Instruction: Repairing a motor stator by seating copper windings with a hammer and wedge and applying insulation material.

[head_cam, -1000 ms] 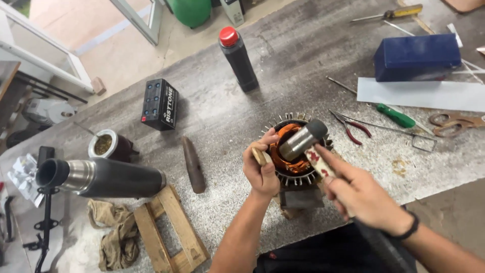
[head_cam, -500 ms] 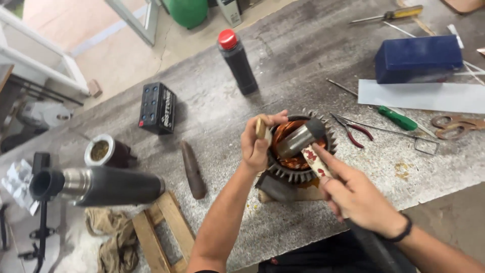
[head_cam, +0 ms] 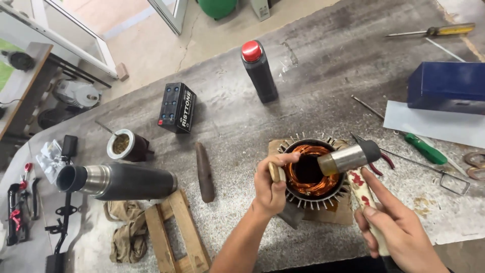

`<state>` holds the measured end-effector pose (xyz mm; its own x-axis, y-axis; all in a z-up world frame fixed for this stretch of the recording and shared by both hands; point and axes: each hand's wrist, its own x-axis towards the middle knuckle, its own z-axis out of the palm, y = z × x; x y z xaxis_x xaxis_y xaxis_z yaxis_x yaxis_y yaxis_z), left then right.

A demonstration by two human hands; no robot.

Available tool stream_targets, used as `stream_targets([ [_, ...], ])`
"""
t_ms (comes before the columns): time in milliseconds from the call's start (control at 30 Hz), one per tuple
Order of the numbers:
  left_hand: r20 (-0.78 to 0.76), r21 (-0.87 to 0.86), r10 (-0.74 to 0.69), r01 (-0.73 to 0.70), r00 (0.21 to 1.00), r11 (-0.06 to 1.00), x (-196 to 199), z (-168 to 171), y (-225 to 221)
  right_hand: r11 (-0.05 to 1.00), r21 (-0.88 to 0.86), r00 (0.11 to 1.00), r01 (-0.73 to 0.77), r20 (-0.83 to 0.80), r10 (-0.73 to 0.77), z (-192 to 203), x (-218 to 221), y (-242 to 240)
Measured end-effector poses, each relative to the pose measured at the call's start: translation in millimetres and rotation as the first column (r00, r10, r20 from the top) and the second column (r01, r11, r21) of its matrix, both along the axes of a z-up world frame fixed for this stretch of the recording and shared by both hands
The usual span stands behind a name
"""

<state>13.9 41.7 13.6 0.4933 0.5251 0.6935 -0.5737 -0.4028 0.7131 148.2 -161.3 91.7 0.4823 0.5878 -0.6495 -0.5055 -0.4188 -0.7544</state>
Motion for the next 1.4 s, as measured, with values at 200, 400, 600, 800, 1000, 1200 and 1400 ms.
stream_targets([
  [200,0.098,-0.025,0.037,-0.034,0.995,0.999,8,-7,-3,0.955,-0.021,0.936,-0.296,0.195,0.294,4,6,10],
  [400,0.101,-0.001,0.002,-0.002,0.995,1.000,5,-11,-3,0.941,0.012,0.909,-0.339,0.264,0.324,-12,14,10],
  [600,0.091,-0.039,-0.021,0.024,0.996,0.999,-2,-10,-7,0.954,-0.165,0.930,-0.249,0.234,0.283,-2,-11,19],
  [800,0.084,-0.025,-0.013,0.015,0.996,1.000,-7,-3,-12,0.983,0.061,0.947,-0.174,0.285,0.150,-7,1,13],
  [1000,0.069,-0.071,0.048,-0.043,0.996,0.997,-8,-6,-11,0.890,-0.116,0.819,-0.441,0.353,0.452,-17,-3,14],
  [1200,0.027,-0.023,0.091,-0.090,0.995,0.996,-7,-4,-13,0.904,-0.135,0.850,-0.406,0.307,0.428,-28,-7,18],
  [1400,-0.060,0.020,0.058,-0.057,0.997,0.998,-15,7,-19,0.960,0.091,0.943,-0.266,0.230,0.240,-3,0,6],
])
